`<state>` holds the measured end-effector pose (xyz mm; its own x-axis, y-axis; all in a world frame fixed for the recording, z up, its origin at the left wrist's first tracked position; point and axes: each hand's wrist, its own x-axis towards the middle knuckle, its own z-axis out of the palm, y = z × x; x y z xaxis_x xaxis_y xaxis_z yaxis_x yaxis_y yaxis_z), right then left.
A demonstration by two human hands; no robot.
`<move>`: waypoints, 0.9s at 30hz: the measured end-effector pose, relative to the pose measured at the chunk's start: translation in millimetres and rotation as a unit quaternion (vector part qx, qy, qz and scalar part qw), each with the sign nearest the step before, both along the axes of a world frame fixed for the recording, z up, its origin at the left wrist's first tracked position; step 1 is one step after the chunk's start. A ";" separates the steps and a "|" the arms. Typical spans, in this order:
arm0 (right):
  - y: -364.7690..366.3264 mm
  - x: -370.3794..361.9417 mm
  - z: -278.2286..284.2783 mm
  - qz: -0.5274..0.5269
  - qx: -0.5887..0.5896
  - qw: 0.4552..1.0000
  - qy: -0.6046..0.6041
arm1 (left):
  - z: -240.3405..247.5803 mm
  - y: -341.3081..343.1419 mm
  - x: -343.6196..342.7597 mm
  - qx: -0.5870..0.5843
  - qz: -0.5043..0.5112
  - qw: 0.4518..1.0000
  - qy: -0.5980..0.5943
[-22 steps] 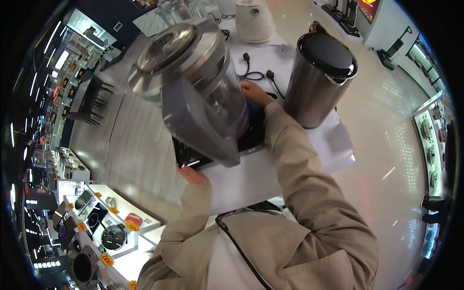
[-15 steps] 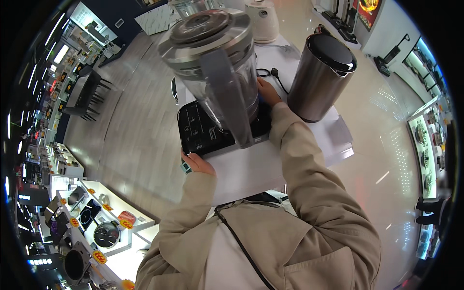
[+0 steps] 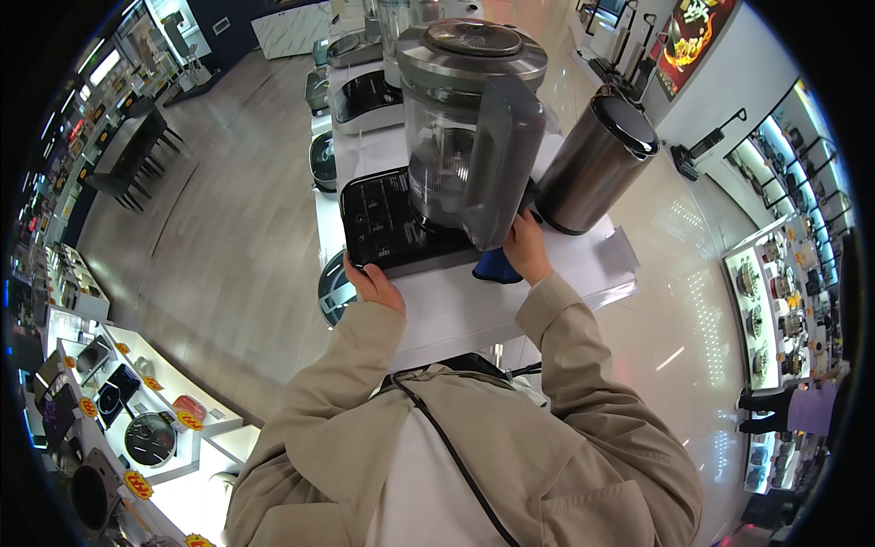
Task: The person wipes the surfaces of several kitchen appliances on display, including blenders and a rice cooker, using a blue cloth. They systematically clean the lids, jars, and bases of the appliances.
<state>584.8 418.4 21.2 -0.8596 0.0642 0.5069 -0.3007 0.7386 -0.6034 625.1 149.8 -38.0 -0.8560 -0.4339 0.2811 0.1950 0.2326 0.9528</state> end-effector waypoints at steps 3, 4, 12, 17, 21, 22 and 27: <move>12.5 -40.1 -7.8 0.022 -0.043 0.993 -0.110 | 7.5 -1.3 5.0 -0.011 0.004 1.000 0.007; 15.6 -58.9 -12.7 0.053 -0.045 0.989 -0.129 | 9.3 -2.9 5.9 -0.013 0.008 1.000 0.001; 81.7 -172.7 -81.9 0.078 0.119 0.986 -0.089 | 13.0 7.7 0.2 -0.015 -0.019 0.999 0.025; 25.7 -77.6 -54.7 0.060 -0.142 0.985 -0.078 | 10.1 -1.5 3.5 -0.011 0.012 0.999 0.038; -10.5 -8.1 -38.3 -0.089 -0.047 0.993 0.066 | 9.7 3.9 1.9 -0.007 0.001 0.999 0.044; -32.4 4.7 -27.4 -0.123 -0.024 0.984 0.125 | 9.4 2.9 2.8 -0.008 0.001 0.999 0.048; 20.2 -29.9 -47.8 -0.072 -0.040 0.995 -0.049 | 13.2 2.7 3.6 -0.043 0.000 0.998 0.041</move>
<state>555.0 438.6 -26.5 -0.8835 0.2261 0.4102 -0.1329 0.7188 -0.6824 628.6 152.4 -24.8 -0.8281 -0.4055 0.3871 0.2716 0.3139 0.9098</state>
